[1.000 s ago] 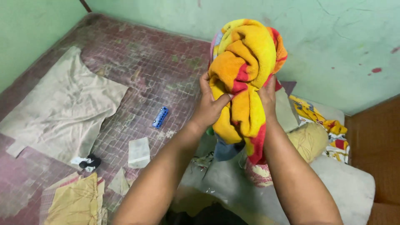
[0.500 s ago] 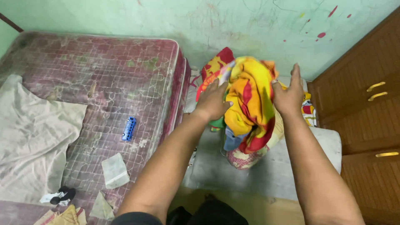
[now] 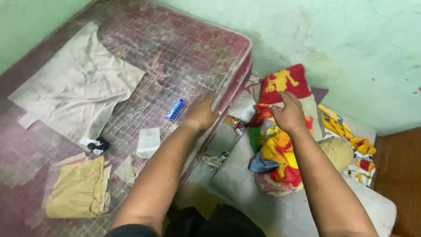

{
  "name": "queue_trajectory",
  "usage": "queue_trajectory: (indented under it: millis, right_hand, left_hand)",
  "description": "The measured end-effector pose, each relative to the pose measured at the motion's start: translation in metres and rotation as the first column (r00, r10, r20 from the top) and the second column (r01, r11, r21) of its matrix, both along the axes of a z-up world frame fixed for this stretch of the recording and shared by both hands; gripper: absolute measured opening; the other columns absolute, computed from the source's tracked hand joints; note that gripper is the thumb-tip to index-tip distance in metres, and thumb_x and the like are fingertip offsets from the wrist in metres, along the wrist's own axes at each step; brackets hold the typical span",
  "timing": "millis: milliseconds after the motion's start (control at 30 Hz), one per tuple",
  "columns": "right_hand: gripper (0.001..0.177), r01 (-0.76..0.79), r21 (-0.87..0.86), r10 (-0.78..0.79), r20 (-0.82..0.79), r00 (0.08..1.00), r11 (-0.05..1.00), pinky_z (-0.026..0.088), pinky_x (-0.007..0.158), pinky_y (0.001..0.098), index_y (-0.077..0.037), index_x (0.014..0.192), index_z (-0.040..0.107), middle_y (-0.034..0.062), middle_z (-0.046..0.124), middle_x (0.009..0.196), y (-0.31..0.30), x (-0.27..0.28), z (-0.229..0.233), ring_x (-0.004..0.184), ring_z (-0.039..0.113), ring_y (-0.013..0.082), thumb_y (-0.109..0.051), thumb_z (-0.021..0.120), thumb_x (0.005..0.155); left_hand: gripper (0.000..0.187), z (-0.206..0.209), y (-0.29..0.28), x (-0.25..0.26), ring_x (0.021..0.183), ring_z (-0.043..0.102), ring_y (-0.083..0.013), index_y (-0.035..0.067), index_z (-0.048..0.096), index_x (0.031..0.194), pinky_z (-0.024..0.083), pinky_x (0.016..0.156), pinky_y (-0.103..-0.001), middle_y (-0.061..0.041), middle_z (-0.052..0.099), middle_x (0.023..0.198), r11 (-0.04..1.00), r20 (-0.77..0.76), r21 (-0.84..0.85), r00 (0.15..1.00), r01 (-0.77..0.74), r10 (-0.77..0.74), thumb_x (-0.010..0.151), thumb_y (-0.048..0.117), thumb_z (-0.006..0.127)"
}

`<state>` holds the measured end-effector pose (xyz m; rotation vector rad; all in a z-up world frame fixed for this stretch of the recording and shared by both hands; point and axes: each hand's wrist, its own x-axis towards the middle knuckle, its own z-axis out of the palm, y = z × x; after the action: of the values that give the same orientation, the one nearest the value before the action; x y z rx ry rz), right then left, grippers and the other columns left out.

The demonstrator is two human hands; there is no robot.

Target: The person is tidying a bed by folding a pillowcase and using a stick broom to sweep the mattress.

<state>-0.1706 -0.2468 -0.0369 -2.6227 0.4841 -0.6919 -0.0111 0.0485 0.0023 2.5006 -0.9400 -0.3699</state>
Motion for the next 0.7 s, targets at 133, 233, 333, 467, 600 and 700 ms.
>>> queue_trajectory:
  millis: [133, 233, 333, 467, 600, 700]
  right_hand:
    - [0.059, -0.186, 0.115, 0.193, -0.053, 0.980, 0.976, 0.043, 0.115, 0.0448, -0.002, 0.134, 0.062, 0.0224, 0.062, 0.138, 0.056, 0.052, 0.017, 0.131, 0.057, 0.0401, -0.031, 0.075, 0.084]
    - [0.057, -0.294, 0.190, 0.317, -0.100, 0.943, 0.937, 0.046, 0.113, 0.0433, -0.004, 0.134, 0.063, 0.0201, 0.064, 0.134, 0.093, 0.087, 0.008, 0.129, 0.059, 0.0378, -0.029, 0.072, 0.084]
    - [0.059, -0.427, 0.041, 0.428, -0.069, 0.901, 0.904, 0.039, 0.113, 0.0472, -0.001, 0.135, 0.063, 0.0248, 0.060, 0.140, 0.125, 0.120, -0.017, 0.133, 0.052, 0.0420, -0.026, 0.076, 0.082]
    - [0.058, -0.524, 0.111, 0.535, -0.125, 0.835, 0.844, 0.040, 0.115, 0.0457, -0.002, 0.134, 0.063, 0.0236, 0.059, 0.142, 0.184, 0.147, -0.034, 0.135, 0.051, 0.0401, -0.027, 0.075, 0.084]
    - [0.057, -0.609, 0.141, 0.625, -0.179, 0.760, 0.781, 0.038, 0.115, 0.0460, -0.002, 0.133, 0.063, 0.0216, 0.059, 0.143, 0.246, 0.161, -0.049, 0.137, 0.050, 0.0391, -0.026, 0.075, 0.083]
    - [0.057, -0.654, 0.203, 0.684, -0.193, 0.703, 0.729, 0.039, 0.114, 0.0451, -0.002, 0.134, 0.063, 0.0221, 0.058, 0.143, 0.294, 0.171, -0.050, 0.135, 0.051, 0.0391, -0.024, 0.074, 0.082]
  left_hand:
    - [0.078, -0.022, 0.085, 0.024, 0.152, 0.027, -0.0379, 0.010, 0.041, 0.153, 0.024, 0.123, -0.043, -0.024, 0.029, 0.163, 0.981, 0.020, 0.021, 0.981, -0.193, 0.193, 0.088, 0.039, 0.073]
    - [0.076, -0.033, 0.152, 0.025, 0.151, 0.031, -0.0373, 0.012, 0.044, 0.153, 0.028, 0.122, -0.042, -0.023, 0.031, 0.163, 0.938, 0.019, 0.057, 0.940, -0.341, 0.340, 0.088, 0.039, 0.072]
    - [0.077, -0.051, 0.216, 0.019, 0.149, 0.031, -0.0378, 0.011, 0.042, 0.152, 0.029, 0.120, -0.043, -0.022, 0.030, 0.162, 0.887, 0.036, 0.047, 0.888, -0.459, 0.458, 0.087, 0.040, 0.071]
    - [0.074, -0.068, 0.290, -0.008, 0.149, 0.034, -0.0383, 0.011, 0.046, 0.151, 0.032, 0.120, -0.043, -0.022, 0.033, 0.161, 0.799, -0.030, 0.079, 0.800, -0.595, 0.599, 0.088, 0.041, 0.072]
    - [0.076, -0.081, 0.351, -0.043, 0.146, 0.036, -0.0391, 0.009, 0.045, 0.150, 0.035, 0.117, -0.044, -0.023, 0.034, 0.161, 0.706, -0.103, 0.117, 0.698, -0.699, 0.709, 0.087, 0.040, 0.074]
    - [0.075, -0.104, 0.399, -0.055, 0.147, 0.037, -0.0395, 0.007, 0.045, 0.150, 0.036, 0.118, -0.044, -0.024, 0.041, 0.156, 0.692, -0.051, 0.162, 0.694, -0.704, 0.718, 0.088, 0.038, 0.074]
